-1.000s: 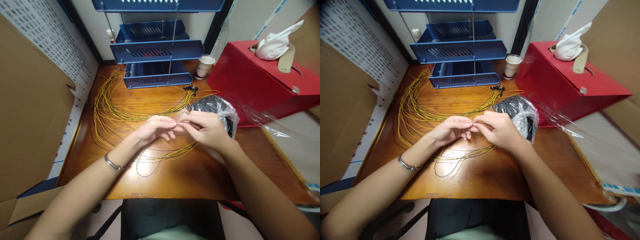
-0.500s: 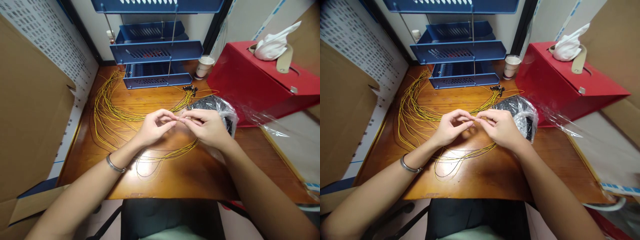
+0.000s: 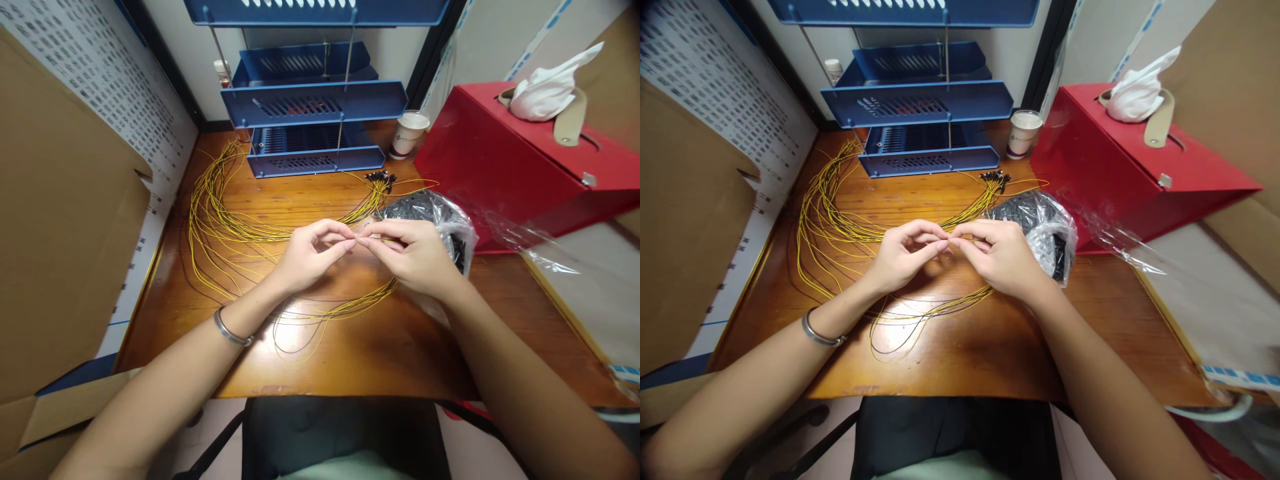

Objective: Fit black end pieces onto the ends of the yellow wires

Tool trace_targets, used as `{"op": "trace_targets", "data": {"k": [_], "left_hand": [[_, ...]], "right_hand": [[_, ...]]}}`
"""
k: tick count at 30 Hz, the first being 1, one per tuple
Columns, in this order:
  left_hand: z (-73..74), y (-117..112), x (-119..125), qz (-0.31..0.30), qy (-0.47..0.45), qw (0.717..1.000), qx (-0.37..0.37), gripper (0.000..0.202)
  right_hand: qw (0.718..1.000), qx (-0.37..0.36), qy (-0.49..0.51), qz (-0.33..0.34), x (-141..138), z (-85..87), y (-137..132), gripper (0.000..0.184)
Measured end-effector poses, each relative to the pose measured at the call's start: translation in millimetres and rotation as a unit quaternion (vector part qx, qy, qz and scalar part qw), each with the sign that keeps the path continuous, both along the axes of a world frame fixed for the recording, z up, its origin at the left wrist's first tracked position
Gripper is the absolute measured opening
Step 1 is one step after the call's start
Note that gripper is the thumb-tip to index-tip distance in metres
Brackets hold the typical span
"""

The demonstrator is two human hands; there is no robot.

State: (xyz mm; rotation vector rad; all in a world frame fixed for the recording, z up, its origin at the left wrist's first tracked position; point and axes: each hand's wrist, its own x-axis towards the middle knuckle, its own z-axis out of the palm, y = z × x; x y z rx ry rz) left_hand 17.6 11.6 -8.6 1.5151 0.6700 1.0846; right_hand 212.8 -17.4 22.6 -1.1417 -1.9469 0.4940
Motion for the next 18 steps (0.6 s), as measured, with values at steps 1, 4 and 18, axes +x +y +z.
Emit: {"op": "trace_targets", "data": {"k": [1,4,18], "left_hand": [[0.6,-0.2,-0.1,0.003,0.002,1.000,0.001,0.018],[2.3,-1.1,-0.7,0.017,0.014,1.000,0.007,0.018],[3.1,-3.2,-0.6,0.029,0.053,0.998,0.024,0.021]], "right_hand": [[1.000,-0.001,0.001,0.000,-0.1,0.1,-0.1,0.014],[1.000,-0.002,0.005,-0.002,-0.1,0.3,-0.2,0.013],[1.000,-0.006,0.013,-0.010,-1.1,0.0,0.9,0.013]]}}
